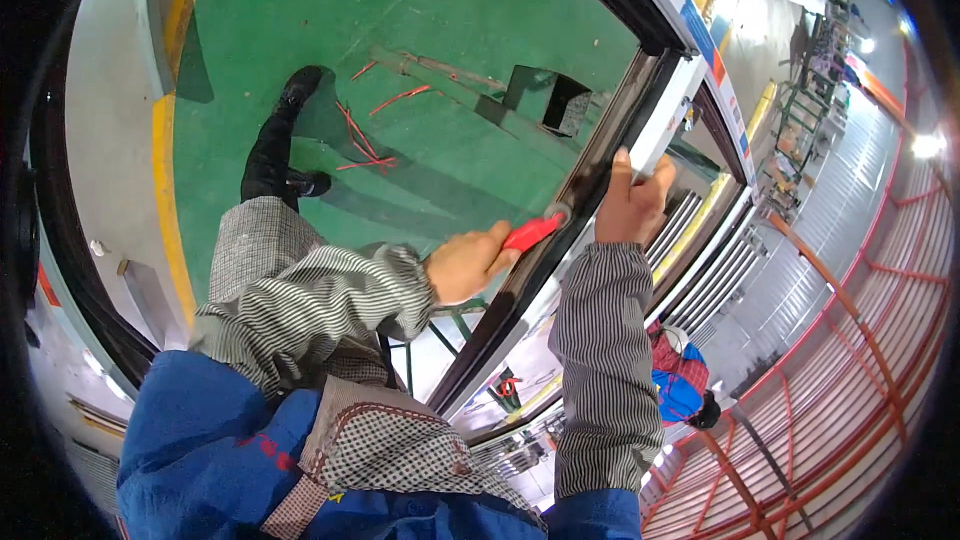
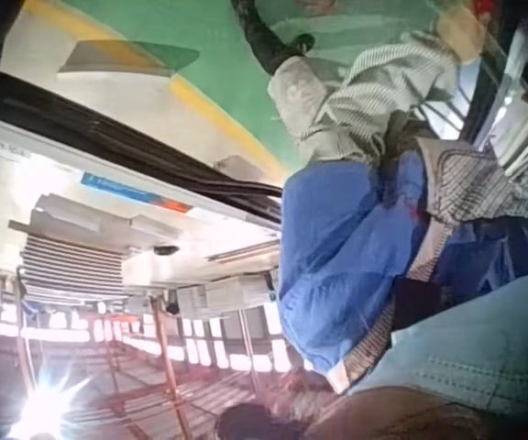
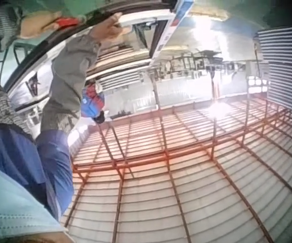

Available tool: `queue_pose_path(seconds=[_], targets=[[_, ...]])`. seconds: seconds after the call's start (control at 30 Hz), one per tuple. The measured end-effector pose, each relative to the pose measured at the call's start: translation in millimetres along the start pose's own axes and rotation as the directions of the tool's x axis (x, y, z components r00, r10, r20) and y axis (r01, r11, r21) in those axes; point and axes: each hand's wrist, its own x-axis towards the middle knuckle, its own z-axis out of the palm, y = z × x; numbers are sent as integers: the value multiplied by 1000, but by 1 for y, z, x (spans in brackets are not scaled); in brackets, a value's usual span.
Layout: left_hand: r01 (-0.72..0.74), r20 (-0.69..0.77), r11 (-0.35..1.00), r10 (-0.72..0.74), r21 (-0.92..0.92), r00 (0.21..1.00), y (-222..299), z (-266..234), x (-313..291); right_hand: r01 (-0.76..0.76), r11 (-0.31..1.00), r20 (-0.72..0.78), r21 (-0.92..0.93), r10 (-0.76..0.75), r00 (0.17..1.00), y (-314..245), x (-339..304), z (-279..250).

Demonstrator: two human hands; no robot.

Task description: The recorder is applying and pressing a rubber sealant strip into the grooves of a metal frame.

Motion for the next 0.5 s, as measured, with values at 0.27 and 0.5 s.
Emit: queue_pose_path(seconds=[0.27, 0.5], targets=[[-86, -176, 981, 117, 173, 977, 29, -45, 70, 134, 991, -21, 8, -133, 991, 5, 5, 8], [-5, 54, 992, -2, 122, 999, 10, -16, 24, 77, 996, -47, 35, -76, 996, 18, 6, -2]])
